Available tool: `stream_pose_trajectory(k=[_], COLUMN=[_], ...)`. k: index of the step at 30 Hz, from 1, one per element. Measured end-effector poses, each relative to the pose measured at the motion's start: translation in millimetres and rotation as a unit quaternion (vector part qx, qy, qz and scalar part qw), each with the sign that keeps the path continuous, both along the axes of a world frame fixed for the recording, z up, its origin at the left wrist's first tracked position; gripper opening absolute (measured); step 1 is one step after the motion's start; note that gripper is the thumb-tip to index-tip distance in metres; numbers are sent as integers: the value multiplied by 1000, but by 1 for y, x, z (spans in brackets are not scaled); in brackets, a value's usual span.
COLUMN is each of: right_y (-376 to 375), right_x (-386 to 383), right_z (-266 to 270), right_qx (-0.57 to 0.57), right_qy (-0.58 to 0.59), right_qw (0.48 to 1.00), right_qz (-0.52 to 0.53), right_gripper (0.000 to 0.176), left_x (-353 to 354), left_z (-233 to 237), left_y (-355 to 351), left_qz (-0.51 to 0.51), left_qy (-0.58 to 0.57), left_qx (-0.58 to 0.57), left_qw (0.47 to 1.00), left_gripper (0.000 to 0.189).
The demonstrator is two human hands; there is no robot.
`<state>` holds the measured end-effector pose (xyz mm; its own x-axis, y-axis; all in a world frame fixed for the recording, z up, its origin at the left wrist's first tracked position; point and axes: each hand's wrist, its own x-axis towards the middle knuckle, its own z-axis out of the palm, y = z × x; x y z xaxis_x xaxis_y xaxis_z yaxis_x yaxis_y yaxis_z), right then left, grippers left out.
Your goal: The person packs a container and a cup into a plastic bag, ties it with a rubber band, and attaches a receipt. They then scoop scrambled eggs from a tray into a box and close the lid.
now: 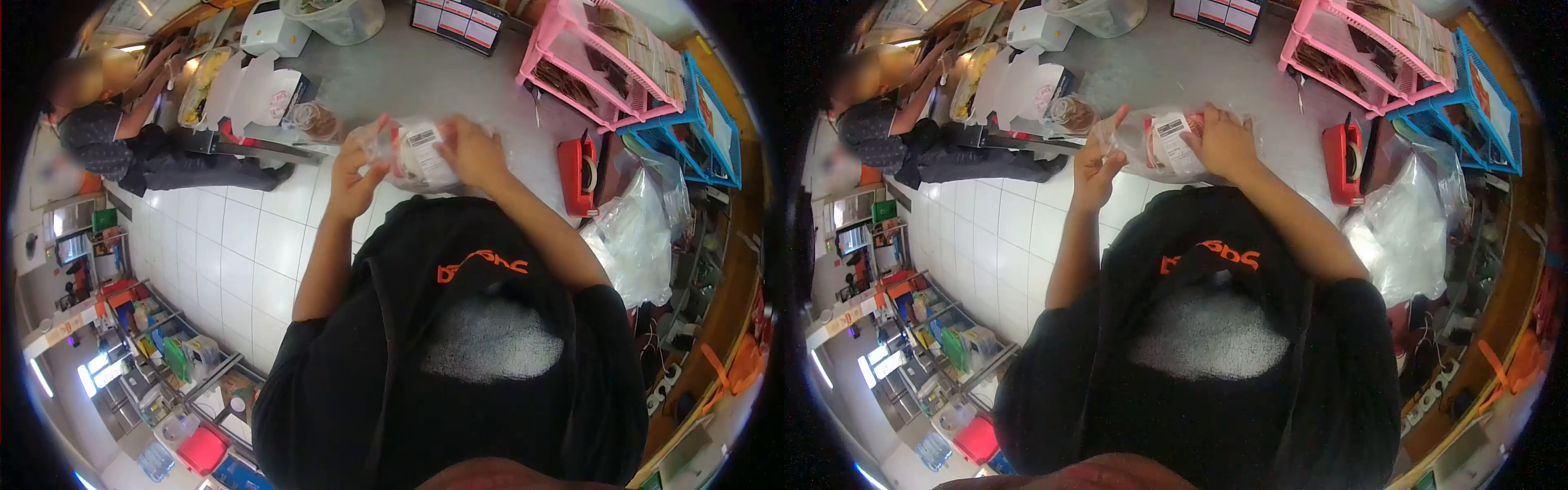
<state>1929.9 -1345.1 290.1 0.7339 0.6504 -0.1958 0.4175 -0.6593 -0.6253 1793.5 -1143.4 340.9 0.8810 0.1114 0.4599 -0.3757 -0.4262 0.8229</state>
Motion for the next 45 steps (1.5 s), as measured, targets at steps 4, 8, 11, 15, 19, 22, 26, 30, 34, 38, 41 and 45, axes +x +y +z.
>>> stream_pose_trajectory(k=[4, 8, 11, 15, 19, 22, 26, 30, 34, 38, 41, 45], right_y=[-19, -35, -49, -41, -38, -35, -35, -27, -26, -27, -30, -39], right_x=[-4, 18, 25, 16, 16, 25, 34, 11, -13, -14, -5, 5], right_z=[65, 107, 104, 106, 105, 108, 124, 141, 145, 136, 157, 147], right_qx=[-141, -304, -306, -398, -208, -70, -122, -52, -10, -27, 37, 14], right_qy=[-202, -195, -252, -324, -430, -477, -377, -418, -351, -277, -238, -82], right_qw=[968, 887, 845, 739, 743, 742, 809, 792, 803, 866, 878, 916], right_qz=[55, 288, 358, 436, 469, 466, 434, 442, 482, 415, 414, 393], right_gripper=[77, 73, 46, 31, 8, 6, 6, 7, 6, 5, 12, 20], left_x=[-9, -3, 2, 23, 68, 86, 84, 81, 75, 57, 56, 53], left_z=[-14, -19, -28, -13, -5, -8, -21, -23, -31, -34, -37, 1], left_y=[3, -6, 14, 19, -14, -34, -31, -23, -23, -20, -6, 24], left_qz=[11, -12, 18, 80, 183, 171, 67, 45, 52, 26, 76, 120], left_qy=[7, 22, 119, 229, 288, 342, 355, 334, 294, 206, 123, 155], left_qx=[-137, -471, -427, -85, 147, 314, 328, 360, 379, 344, 158, -28], left_qw=[990, 882, 896, 966, 928, 869, 873, 870, 876, 916, 977, 980], left_gripper=[25, 35, 42, 54, 75, 92, 96, 96, 96, 92, 78, 38])
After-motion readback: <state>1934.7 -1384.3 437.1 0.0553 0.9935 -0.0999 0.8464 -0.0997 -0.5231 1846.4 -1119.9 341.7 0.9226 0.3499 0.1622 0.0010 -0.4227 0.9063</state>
